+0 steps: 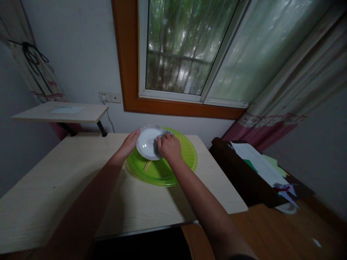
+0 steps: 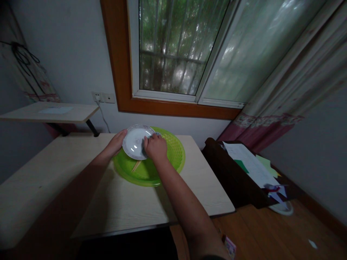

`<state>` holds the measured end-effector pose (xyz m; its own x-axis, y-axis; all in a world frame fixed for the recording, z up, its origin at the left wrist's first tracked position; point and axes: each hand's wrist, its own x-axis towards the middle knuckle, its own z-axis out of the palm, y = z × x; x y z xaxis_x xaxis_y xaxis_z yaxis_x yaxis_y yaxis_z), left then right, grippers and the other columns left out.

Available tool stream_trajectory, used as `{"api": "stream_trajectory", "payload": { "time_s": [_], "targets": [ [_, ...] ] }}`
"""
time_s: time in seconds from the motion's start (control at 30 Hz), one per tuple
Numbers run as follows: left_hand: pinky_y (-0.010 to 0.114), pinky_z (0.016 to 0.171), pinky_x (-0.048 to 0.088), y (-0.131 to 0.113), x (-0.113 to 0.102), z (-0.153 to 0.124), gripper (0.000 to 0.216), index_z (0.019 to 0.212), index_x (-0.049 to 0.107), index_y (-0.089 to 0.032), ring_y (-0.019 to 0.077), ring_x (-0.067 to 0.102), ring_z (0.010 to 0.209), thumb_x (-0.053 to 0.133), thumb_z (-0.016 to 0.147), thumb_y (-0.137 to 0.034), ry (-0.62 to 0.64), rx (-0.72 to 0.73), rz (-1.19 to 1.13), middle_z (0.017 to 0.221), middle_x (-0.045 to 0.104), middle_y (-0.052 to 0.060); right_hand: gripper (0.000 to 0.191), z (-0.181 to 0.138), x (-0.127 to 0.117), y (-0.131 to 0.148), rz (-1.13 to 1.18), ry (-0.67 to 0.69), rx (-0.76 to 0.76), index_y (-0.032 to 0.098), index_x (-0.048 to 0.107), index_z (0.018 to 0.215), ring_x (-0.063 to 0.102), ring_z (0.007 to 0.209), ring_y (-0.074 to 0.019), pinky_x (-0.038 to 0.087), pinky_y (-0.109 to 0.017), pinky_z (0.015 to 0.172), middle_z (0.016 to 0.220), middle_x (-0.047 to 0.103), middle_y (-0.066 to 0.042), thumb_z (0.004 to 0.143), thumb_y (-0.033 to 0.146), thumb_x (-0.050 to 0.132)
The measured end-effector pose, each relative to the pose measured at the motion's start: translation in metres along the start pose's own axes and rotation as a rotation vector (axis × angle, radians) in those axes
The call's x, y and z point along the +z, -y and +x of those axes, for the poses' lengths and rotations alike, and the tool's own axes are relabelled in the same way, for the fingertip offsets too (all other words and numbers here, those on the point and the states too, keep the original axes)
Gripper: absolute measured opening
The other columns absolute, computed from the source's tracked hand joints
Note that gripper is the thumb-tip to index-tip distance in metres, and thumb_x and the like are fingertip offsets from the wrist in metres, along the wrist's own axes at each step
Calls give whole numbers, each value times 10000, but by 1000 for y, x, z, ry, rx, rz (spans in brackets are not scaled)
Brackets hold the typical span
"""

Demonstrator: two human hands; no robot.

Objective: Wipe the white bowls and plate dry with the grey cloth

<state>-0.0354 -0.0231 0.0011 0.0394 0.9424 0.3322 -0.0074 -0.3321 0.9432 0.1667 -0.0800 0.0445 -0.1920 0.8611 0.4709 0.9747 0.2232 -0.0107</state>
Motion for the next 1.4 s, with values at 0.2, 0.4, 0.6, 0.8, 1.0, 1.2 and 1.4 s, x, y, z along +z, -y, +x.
{"api": "stream_trajectory", "payload": {
  "time_s": [0.2,0.4,0.6,0.8,1.0,1.2,1.4],
  "targets": [
    [446,1100,482,9,-4,3,621,1169,694,-136,289,644,1208,494,931,-674,-72,34,29,1202,734,144,660,-2,-1,1,40,139,-78,136,806,988,712,885,-225,487,-319,768,997,759,-138,1093,511,273],
    [424,1118,460,11,-6,4,573,1157,688,-157,264,640,1186,461,955,-642,-111,66,96,1246,710,129,488,-5,3,2,241,183,-584,157,800,995,689,951,-199,486,-315,908,989,763,-97,1086,403,388],
    [434,1130,450,6,-5,4,584,1109,691,-154,271,646,1170,456,941,-661,-67,40,182,1224,715,129,403,-5,11,5,396,86,-754,166,724,1278,621,1231,-221,427,-378,1124,1358,697,-89,1076,346,425],
    [466,1178,419,9,-3,5,541,1154,702,-160,288,608,1290,516,925,-613,-17,7,130,1312,698,152,513,-5,12,7,285,41,-558,218,557,1488,438,1449,-303,244,-534,1254,1545,558,-81,1063,489,458],
    [452,1132,473,4,2,4,565,1192,701,-158,279,659,1205,529,916,-620,77,-16,34,1278,721,146,527,-5,11,5,184,-17,-297,213,523,1510,320,1510,-375,198,-589,1252,1632,449,-72,1068,482,421],
    [448,1097,491,5,0,3,588,1163,702,-143,281,674,1155,537,911,-648,42,-28,8,1243,733,149,488,-4,1,4,125,-38,-112,149,630,1386,404,1412,-400,301,-584,1179,1555,520,-155,1065,445,411],
    [463,1104,482,5,-1,1,598,1168,708,-143,287,663,1176,508,930,-653,31,7,54,1219,738,146,589,0,-2,0,33,36,25,99,768,1086,635,1144,-320,486,-420,971,1163,733,-209,1093,457,301]
  ]
}}
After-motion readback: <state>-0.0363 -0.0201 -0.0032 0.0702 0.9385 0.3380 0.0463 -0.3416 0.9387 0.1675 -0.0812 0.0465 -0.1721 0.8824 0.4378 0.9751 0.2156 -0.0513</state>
